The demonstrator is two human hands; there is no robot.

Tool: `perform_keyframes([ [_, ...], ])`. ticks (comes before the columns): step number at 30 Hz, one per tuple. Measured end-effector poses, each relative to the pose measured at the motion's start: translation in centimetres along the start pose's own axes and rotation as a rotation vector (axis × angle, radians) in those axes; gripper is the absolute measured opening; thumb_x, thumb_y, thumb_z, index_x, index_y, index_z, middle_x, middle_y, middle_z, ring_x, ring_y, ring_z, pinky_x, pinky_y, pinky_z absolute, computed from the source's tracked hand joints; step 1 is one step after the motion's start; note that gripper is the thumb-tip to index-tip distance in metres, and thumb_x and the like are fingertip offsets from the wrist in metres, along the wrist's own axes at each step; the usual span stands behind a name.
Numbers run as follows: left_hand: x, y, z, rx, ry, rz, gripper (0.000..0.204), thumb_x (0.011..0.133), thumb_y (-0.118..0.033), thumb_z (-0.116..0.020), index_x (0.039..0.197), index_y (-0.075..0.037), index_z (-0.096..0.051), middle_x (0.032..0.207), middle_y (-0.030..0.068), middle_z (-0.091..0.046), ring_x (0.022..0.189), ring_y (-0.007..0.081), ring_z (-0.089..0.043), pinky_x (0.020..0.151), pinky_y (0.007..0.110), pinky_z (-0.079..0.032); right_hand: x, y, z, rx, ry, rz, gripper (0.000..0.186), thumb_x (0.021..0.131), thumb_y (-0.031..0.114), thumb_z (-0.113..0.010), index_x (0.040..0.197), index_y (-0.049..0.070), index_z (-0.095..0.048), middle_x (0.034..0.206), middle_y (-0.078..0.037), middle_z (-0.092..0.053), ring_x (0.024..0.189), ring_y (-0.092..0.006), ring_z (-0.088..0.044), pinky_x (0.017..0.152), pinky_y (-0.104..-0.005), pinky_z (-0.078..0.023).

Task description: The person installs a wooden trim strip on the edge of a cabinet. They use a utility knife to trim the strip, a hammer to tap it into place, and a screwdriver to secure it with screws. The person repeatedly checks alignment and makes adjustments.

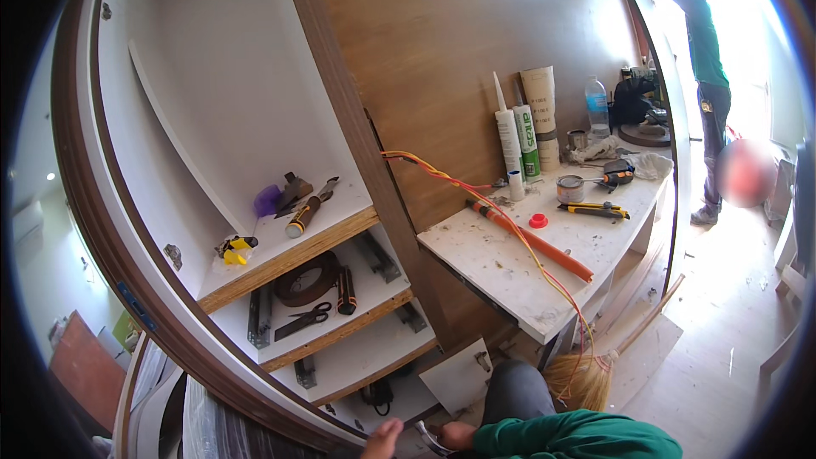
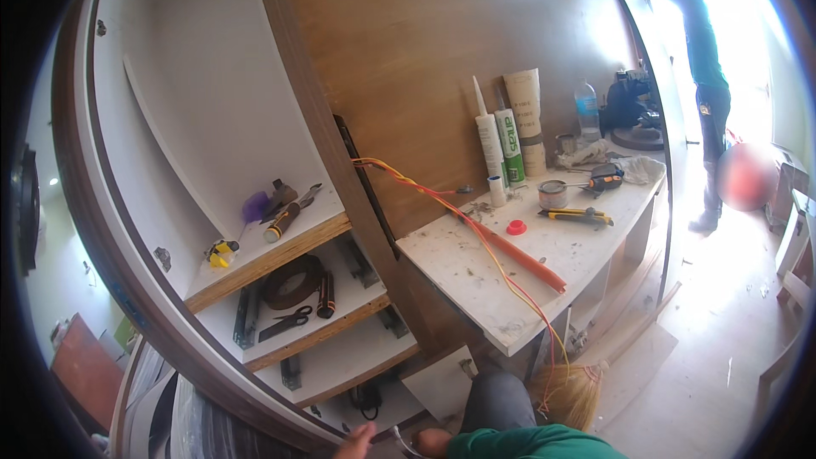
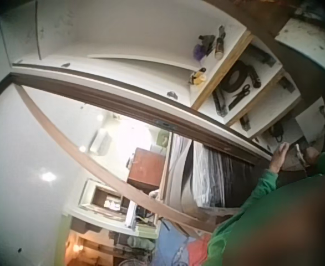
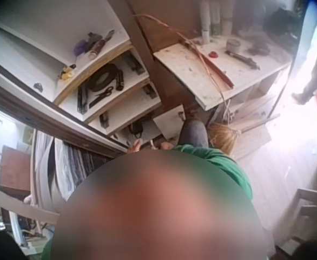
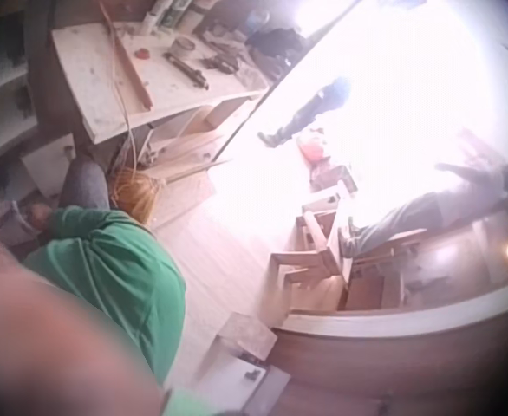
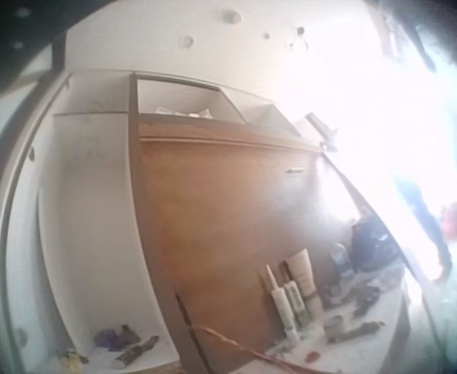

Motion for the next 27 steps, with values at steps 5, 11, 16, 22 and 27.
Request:
perform_keyframes([
  [5, 4.1, 9.0, 8.7, 0.502, -0.175, 0.139, 0.055, 0.104, -0.046, -0.058, 0.142, -0.006, -0.061, 0.136, 0.0226, -0.065, 0.127, 0.0434, -0.059, 0.106, 0.053, -0.050, -1.4, 0.6, 0.3, 0.020, -0.078, -0.014, 0.039, 0.090, 0.033, -0.060, 0.121, 0.013, -0.073, 0.108, -0.024, -0.074, 0.104, -0.0406, -0.071, 0.093, -0.0505, -0.053],
  [11, 4.6, 15.6, 10.4, 0.664, -0.270, 0.230, 0.062, 0.093, -0.054, -0.071, 0.134, -0.008, -0.066, 0.123, 0.0209, -0.072, 0.118, 0.0439, -0.064, 0.103, 0.053, -0.052, -0.2, 0.0, 0.1, 0.031, -0.057, -0.015, 0.040, 0.094, 0.039, -0.060, 0.121, 0.012, -0.073, 0.106, -0.023, -0.074, 0.103, -0.0399, -0.071, 0.092, -0.0489, -0.054],
  [16, 3.8, 13.7, 9.2, 0.615, -0.147, 0.381, 0.063, 0.092, -0.055, -0.070, 0.135, -0.009, -0.066, 0.134, 0.0200, -0.068, 0.124, 0.0421, -0.062, 0.106, 0.052, -0.050, -0.3, 0.0, -0.1, 0.036, -0.039, -0.020, 0.040, 0.094, 0.040, -0.060, 0.120, 0.012, -0.073, 0.106, -0.023, -0.074, 0.103, -0.0397, -0.071, 0.092, -0.0487, -0.054],
  [22, 2.7, 10.5, 9.4, 0.670, -0.056, 0.421, 0.059, 0.097, -0.051, -0.065, 0.140, -0.011, -0.064, 0.147, 0.0187, -0.060, 0.133, 0.0415, -0.057, 0.111, 0.052, -0.047, -0.3, 0.2, 0.1, 0.050, -0.030, -0.027, 0.041, 0.095, 0.041, -0.059, 0.120, 0.012, -0.073, 0.105, -0.023, -0.074, 0.102, -0.0394, -0.071, 0.092, -0.0484, -0.054],
  [27, 2.2, 10.2, 9.1, 0.645, -0.027, 0.399, 0.059, 0.100, -0.049, -0.061, 0.144, -0.010, -0.061, 0.150, 0.0177, -0.057, 0.136, 0.0401, -0.054, 0.114, 0.051, -0.046, -0.3, 0.0, 0.1, 0.059, -0.034, -0.022, 0.041, 0.095, 0.041, -0.059, 0.120, 0.011, -0.073, 0.105, -0.023, -0.074, 0.102, -0.0392, -0.071, 0.092, -0.0482, -0.054],
])
Point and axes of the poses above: each hand's wrist, its own x-axis towards the middle knuckle, its own z-axis out of the back of the hand, y = z × x, the point moved 4 cm from there along x, towards the middle knuckle
